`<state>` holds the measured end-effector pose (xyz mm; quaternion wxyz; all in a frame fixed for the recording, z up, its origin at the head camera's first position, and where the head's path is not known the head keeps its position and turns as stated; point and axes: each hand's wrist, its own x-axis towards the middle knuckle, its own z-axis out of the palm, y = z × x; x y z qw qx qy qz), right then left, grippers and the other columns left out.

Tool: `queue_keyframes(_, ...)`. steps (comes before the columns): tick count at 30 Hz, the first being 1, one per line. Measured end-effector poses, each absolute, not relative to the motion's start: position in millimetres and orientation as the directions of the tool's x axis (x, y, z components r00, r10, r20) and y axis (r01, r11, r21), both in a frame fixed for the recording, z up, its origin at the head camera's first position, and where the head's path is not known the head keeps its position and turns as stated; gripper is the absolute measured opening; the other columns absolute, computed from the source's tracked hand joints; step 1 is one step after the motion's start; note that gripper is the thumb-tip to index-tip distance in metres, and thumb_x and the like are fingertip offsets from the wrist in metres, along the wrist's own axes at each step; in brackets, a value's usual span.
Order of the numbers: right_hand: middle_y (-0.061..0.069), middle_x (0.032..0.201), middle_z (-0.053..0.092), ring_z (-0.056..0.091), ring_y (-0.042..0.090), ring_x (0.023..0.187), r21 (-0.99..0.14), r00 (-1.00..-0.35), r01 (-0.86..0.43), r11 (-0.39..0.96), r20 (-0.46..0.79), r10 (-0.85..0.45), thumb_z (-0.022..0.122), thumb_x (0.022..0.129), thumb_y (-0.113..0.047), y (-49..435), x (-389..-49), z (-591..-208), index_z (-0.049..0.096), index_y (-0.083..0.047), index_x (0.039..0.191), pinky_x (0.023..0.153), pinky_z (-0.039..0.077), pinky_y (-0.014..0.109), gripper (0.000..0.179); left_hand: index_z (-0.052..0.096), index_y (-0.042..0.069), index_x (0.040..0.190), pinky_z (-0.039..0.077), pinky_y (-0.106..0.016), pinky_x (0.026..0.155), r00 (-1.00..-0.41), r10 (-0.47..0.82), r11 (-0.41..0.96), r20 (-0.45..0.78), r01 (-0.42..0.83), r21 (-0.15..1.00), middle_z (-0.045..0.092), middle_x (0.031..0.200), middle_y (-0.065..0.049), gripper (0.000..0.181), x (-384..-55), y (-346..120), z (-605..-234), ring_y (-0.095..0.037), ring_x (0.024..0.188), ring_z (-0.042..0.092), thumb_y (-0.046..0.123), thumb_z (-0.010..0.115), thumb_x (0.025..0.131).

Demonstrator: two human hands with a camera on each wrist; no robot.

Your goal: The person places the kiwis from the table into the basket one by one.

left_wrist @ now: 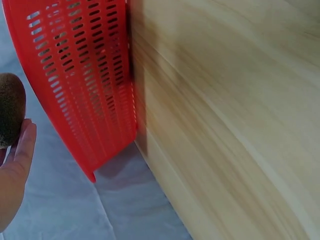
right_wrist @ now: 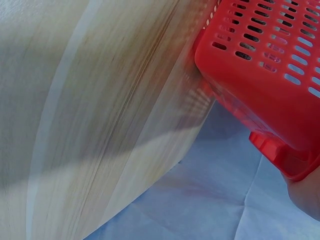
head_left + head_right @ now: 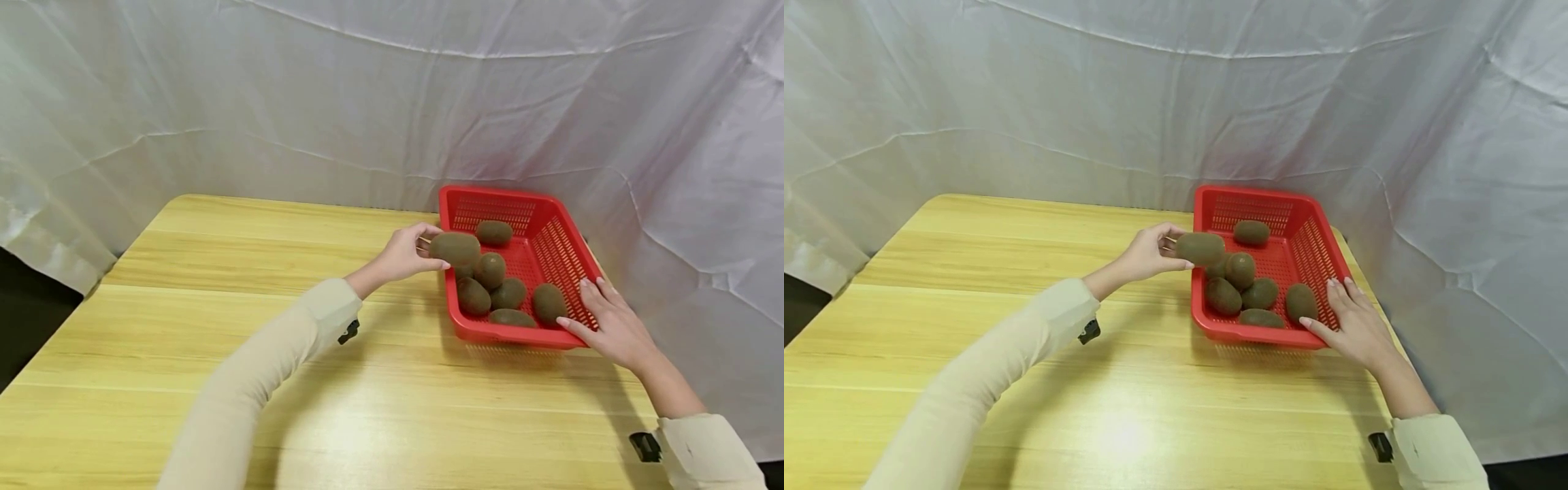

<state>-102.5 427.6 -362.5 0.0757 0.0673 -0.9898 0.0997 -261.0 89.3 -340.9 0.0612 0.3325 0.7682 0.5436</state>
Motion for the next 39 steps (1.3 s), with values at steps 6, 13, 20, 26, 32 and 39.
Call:
queue_keyframes(6, 0.033, 0.144, 0.026, 0.007, 0.042, 0.141, -0.189, -0.978, -0.146, 0.971, 0.173, -0.113, 0.053, 0.09, -0.045, 429, -102, -363, 0.027, 0.013, 0.139, 0.114, 0.009, 0.056, 0.081, 0.055, 0.002, 0.119, 0.054, -0.023, 0.08, -0.753, 0.601, 0.229, 0.267, 0.482, 0.846, 0.061, 0.111, -0.012, 0.052, -260, 105, -336, -0.021, 0.094, 0.064, 0.011, 0.078, 0.074)
queue_keyframes(13, 0.033, 0.145, 0.025, 0.007, 0.041, 0.141, -0.203, -0.979, -0.143, 0.969, 0.173, -0.108, 0.053, 0.09, -0.045, 428, -101, -363, 0.027, 0.012, 0.139, 0.114, 0.009, 0.056, 0.08, 0.054, 0.0, 0.118, 0.054, -0.026, 0.08, -0.711, 0.651, 0.256, 0.267, 0.537, 0.804, 0.061, 0.111, -0.013, 0.051, -258, 118, -336, -0.02, 0.092, 0.064, 0.012, 0.077, 0.074)
queue_keyframes(20, 0.032, 0.144, 0.026, 0.008, 0.041, 0.141, -0.208, -0.979, -0.141, 0.968, 0.173, -0.105, 0.053, 0.09, -0.045, 427, -102, -364, 0.027, 0.012, 0.14, 0.113, 0.012, 0.057, 0.08, 0.053, 0.003, 0.12, 0.051, -0.018, 0.081, -0.685, 0.682, 0.312, 0.256, 0.59, 0.745, 0.061, 0.114, -0.01, 0.052, -257, 127, -336, -0.017, 0.095, 0.063, 0.017, 0.077, 0.076)
queue_keyframes(26, 0.031, 0.145, 0.026, 0.007, 0.04, 0.142, -0.21, -0.982, -0.133, 0.969, 0.164, -0.099, 0.053, 0.09, -0.046, 426, -103, -364, 0.026, 0.01, 0.14, 0.11, 0.014, 0.061, 0.081, 0.054, 0.002, 0.119, 0.05, -0.019, 0.082, -0.673, 0.689, 0.329, 0.269, 0.621, 0.711, 0.062, 0.114, -0.011, 0.052, -259, 133, -337, -0.017, 0.097, 0.062, 0.018, 0.077, 0.075)
queue_keyframes(32, 0.031, 0.145, 0.027, 0.008, 0.04, 0.141, -0.212, -0.981, -0.133, 0.968, 0.17, -0.097, 0.053, 0.09, -0.046, 426, -103, -363, 0.027, 0.011, 0.14, 0.111, 0.014, 0.06, 0.08, 0.054, 0.002, 0.119, 0.05, -0.02, 0.081, -0.664, 0.695, 0.332, 0.276, 0.636, 0.696, 0.062, 0.113, -0.01, 0.051, -259, 138, -335, -0.017, 0.096, 0.061, 0.018, 0.076, 0.076)
queue_keyframes(39, 0.032, 0.144, 0.028, 0.008, 0.04, 0.141, -0.213, -0.98, -0.132, 0.968, 0.177, -0.094, 0.054, 0.089, -0.046, 428, -102, -364, 0.028, 0.011, 0.139, 0.11, 0.015, 0.061, 0.08, 0.052, 0.004, 0.12, 0.048, -0.017, 0.08, -0.671, 0.693, 0.363, 0.265, 0.642, 0.675, 0.061, 0.115, -0.009, 0.051, -259, 148, -332, -0.015, 0.096, 0.061, 0.021, 0.075, 0.078)
